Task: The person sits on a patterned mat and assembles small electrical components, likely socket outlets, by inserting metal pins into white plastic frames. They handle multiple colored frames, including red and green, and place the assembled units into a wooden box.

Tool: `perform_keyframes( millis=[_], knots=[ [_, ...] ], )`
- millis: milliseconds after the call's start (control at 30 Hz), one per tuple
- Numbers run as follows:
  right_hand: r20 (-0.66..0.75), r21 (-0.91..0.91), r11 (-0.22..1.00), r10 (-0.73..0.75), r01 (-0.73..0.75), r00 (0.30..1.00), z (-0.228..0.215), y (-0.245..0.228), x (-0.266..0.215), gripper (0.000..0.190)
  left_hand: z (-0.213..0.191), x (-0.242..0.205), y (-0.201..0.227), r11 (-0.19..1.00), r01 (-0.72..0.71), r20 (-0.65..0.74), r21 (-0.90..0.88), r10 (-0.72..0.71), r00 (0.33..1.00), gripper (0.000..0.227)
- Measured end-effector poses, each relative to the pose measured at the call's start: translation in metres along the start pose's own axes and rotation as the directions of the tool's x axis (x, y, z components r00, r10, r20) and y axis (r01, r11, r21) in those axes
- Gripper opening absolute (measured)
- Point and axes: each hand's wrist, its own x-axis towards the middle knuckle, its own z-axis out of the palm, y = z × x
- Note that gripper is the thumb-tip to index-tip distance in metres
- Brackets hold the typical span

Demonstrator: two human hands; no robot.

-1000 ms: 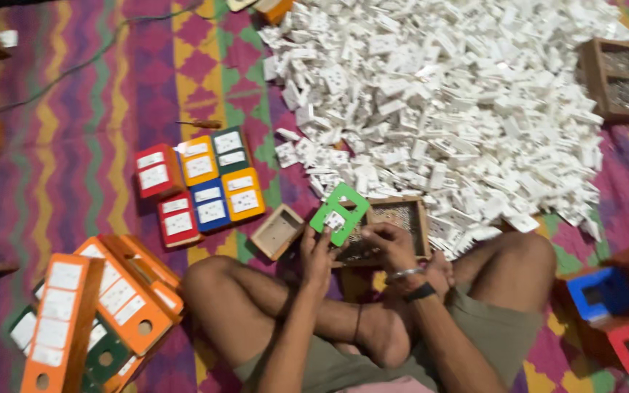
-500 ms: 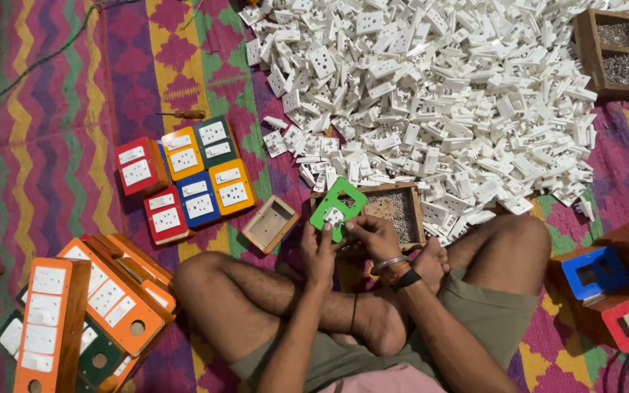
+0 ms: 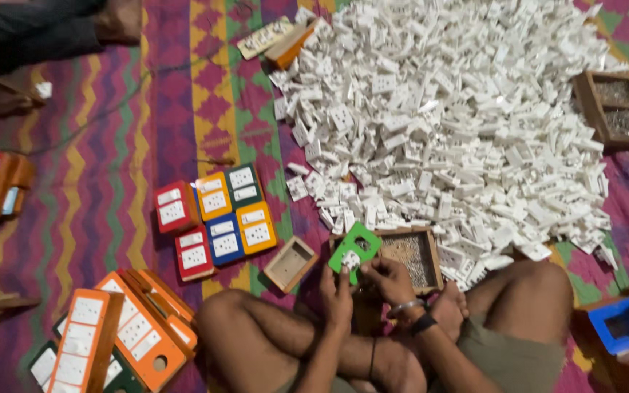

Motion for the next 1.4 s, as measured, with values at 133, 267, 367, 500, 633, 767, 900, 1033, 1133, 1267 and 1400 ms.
perform_keyframes(
  millis=[133, 267, 367, 500, 633, 767, 900, 1033, 1133, 1267, 1400],
  knots=[
    [-0.006, 0.023, 1.0, -0.01, 0.011, 1.0, 0.002, 0.002, 0.004, 0.017, 0.002, -0.001, 0.012, 0.97, 0.239, -0.05, -0.03, -0.241, 0.969, 0.036],
    [-0.029, 0.004, 0.996, -0.088, 0.088, 0.996, 0.006, -0.001, -0.001, 0.015, 0.004, -0.004, 0.014, 0.958, 0.253, -0.04, -0.137, -0.261, 0.965, 0.035],
    [-0.06, 0.034, 0.987, -0.154, 0.156, 0.986, 0.015, -0.017, -0.005, 0.014, 0.008, 0.004, 0.009, 0.927, 0.24, -0.02, -0.289, -0.256, 0.967, 0.034],
    [-0.062, -0.596, 0.659, -0.607, 0.458, 0.792, 0.028, -0.031, -0.029, 0.012, 0.003, -0.006, -0.004, 0.894, 0.235, -0.056, -0.382, -0.276, 0.959, 0.033],
    [0.056, -0.71, 0.463, -0.715, 0.531, 0.697, 0.036, -0.047, -0.037, 0.012, 0.005, 0.0, -0.001, 0.814, 0.286, -0.031, -0.505, -0.349, 0.937, 0.032],
    [0.017, -0.672, 0.539, -0.675, 0.508, 0.738, 0.034, -0.037, -0.032, 0.01, 0.003, -0.004, 0.009, 0.945, 0.165, -0.108, -0.283, -0.202, 0.973, 0.031],
    [-0.13, -0.411, 0.864, -0.37, 0.29, 0.92, 0.016, -0.015, -0.013, 0.014, 0.007, -0.01, 0.015, 0.974, 0.176, -0.11, -0.141, -0.192, 0.975, 0.028],
    [-0.152, -0.078, 0.993, -0.095, 0.084, 0.984, 0.007, -0.007, 0.001, 0.018, 0.011, -0.006, 0.018, 0.996, 0.074, -0.059, -0.045, -0.077, 0.995, 0.029],
    [-0.177, -0.369, 0.879, -0.387, 0.303, 0.905, 0.011, -0.01, -0.01, 0.016, 0.014, -0.007, 0.013, 0.978, 0.092, -0.061, -0.189, -0.105, 0.993, 0.031],
    [0.061, -0.763, 0.405, -0.732, 0.505, 0.679, 0.025, -0.027, -0.028, 0.009, 0.011, -0.004, 0.007, 0.858, 0.226, -0.052, -0.461, -0.281, 0.958, 0.032],
    [0.191, -0.842, 0.187, -0.775, 0.507, 0.602, 0.037, -0.043, -0.037, 0.007, 0.005, -0.004, 0.006, 0.83, 0.273, -0.072, -0.487, -0.35, 0.934, 0.031]
  ],
)
